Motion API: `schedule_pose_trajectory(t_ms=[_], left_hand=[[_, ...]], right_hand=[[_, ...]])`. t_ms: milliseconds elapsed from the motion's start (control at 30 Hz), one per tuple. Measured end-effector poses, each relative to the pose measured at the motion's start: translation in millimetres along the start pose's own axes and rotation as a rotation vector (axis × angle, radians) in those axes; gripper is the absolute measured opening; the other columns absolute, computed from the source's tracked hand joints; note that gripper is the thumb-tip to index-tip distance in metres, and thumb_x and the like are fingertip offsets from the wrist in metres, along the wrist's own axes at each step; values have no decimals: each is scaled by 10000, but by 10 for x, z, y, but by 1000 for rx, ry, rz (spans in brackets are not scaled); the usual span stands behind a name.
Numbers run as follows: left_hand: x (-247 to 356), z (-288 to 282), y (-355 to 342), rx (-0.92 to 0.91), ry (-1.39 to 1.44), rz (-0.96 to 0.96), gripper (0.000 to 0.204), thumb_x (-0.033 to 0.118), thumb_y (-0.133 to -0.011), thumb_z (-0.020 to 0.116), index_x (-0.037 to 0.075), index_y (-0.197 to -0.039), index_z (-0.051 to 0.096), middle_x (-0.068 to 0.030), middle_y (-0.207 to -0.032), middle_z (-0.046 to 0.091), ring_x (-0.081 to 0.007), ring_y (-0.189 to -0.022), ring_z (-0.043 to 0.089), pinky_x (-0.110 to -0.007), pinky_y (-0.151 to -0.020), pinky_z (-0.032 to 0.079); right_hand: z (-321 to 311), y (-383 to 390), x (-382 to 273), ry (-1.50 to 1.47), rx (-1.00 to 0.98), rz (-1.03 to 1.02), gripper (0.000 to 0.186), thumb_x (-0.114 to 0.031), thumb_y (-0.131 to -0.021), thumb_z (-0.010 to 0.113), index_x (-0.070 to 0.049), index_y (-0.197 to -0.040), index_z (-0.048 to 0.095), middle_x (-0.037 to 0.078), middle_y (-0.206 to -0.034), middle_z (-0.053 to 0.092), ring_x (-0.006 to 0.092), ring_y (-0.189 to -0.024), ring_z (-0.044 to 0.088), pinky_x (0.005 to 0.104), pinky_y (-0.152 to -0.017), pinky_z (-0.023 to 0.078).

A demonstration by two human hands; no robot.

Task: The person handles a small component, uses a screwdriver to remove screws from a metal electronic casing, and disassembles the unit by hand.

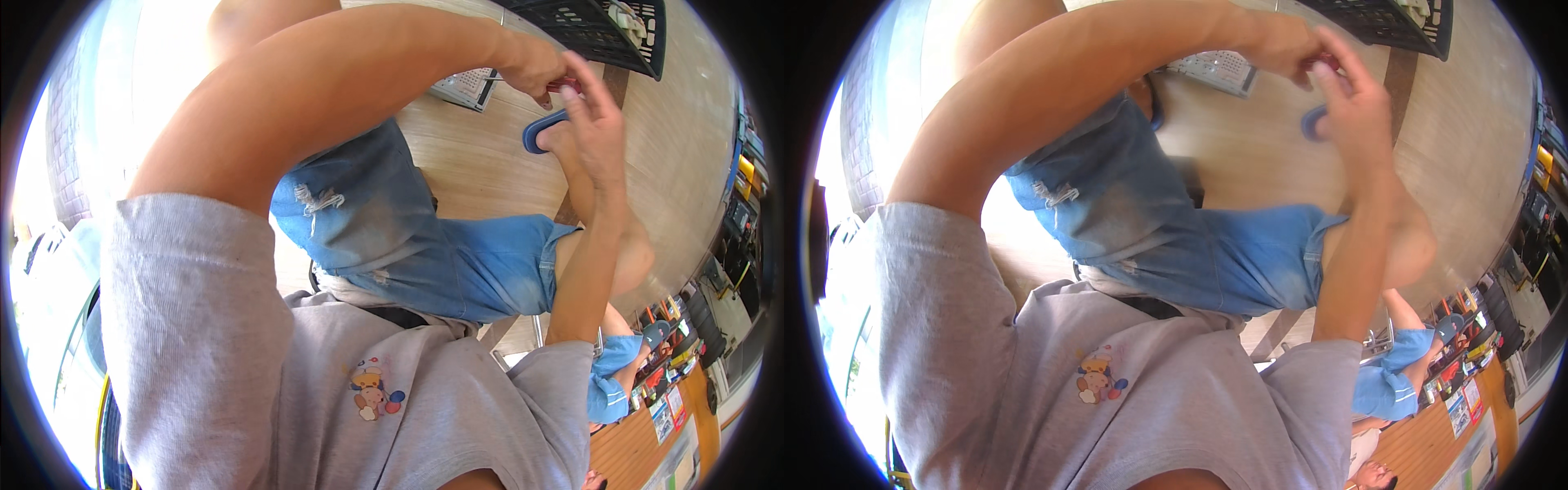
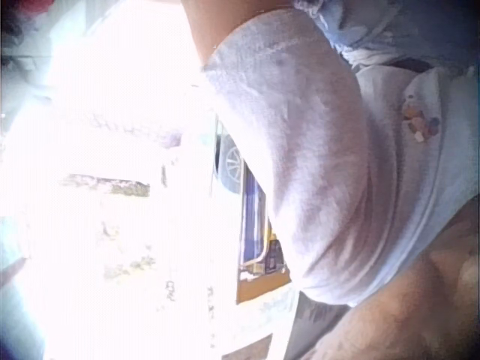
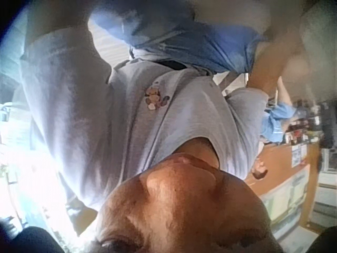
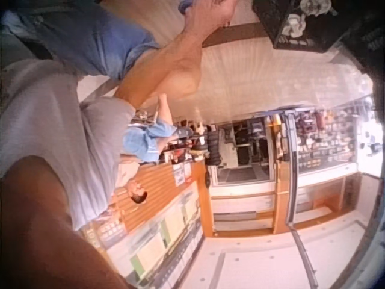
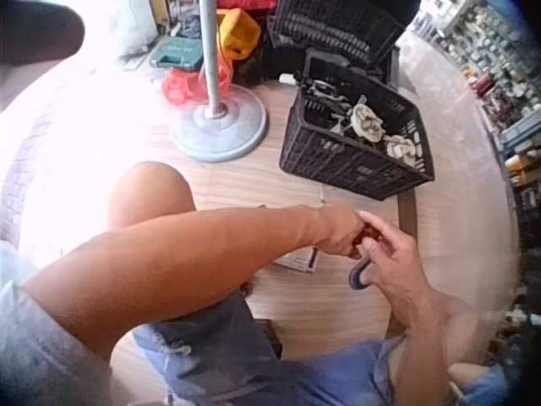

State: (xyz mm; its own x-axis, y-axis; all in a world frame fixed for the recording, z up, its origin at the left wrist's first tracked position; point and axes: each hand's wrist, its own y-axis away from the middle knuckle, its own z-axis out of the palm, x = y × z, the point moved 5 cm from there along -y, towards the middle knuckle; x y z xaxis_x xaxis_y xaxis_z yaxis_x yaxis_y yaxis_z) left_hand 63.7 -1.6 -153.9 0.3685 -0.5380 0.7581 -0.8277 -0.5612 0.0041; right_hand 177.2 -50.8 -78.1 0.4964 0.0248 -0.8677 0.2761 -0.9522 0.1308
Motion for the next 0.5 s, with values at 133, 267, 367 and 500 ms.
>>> schedule_pose_trajectory(t_ms=[133,267,367,500], left_hand=[[-9,29,96,-166,-129,-102,482,325,-878,787,44,-1252,667,-196,-1115,731,-371,-1096,684,-450,-931,538],[-319,-262,77,-174,-380,-233,392,316,-857,691,2,-1089,720,-265,-1036,725,-419,-1027,706,-462,-910,572],[-582,-769,53,206,-397,-320,368,335,-825,701,-14,-912,778,-276,-917,739,-426,-914,740,-472,-831,598],[-824,-1376,92,404,-389,-510,314,313,-857,695,11,-870,779,-223,-893,752,-350,-912,762,-437,-765,596]], right_hand=[[171,20,-60,399,72,-180,308,-106,-1010,622,-121,-1307,704,81,-1275,717,211,-1124,696,315,-893,565],[83,-15,147,508,167,-66,256,-136,-1015,629,-101,-1252,720,96,-1168,746,208,-1026,717,326,-887,556],[127,-33,233,600,164,-114,276,-148,-1014,641,-101,-1280,694,120,-1139,748,216,-997,722,330,-884,554],[291,-34,182,172,175,-287,311,-210,-1025,669,-93,-1313,657,99,-1123,754,160,-978,738,291,-812,570]])
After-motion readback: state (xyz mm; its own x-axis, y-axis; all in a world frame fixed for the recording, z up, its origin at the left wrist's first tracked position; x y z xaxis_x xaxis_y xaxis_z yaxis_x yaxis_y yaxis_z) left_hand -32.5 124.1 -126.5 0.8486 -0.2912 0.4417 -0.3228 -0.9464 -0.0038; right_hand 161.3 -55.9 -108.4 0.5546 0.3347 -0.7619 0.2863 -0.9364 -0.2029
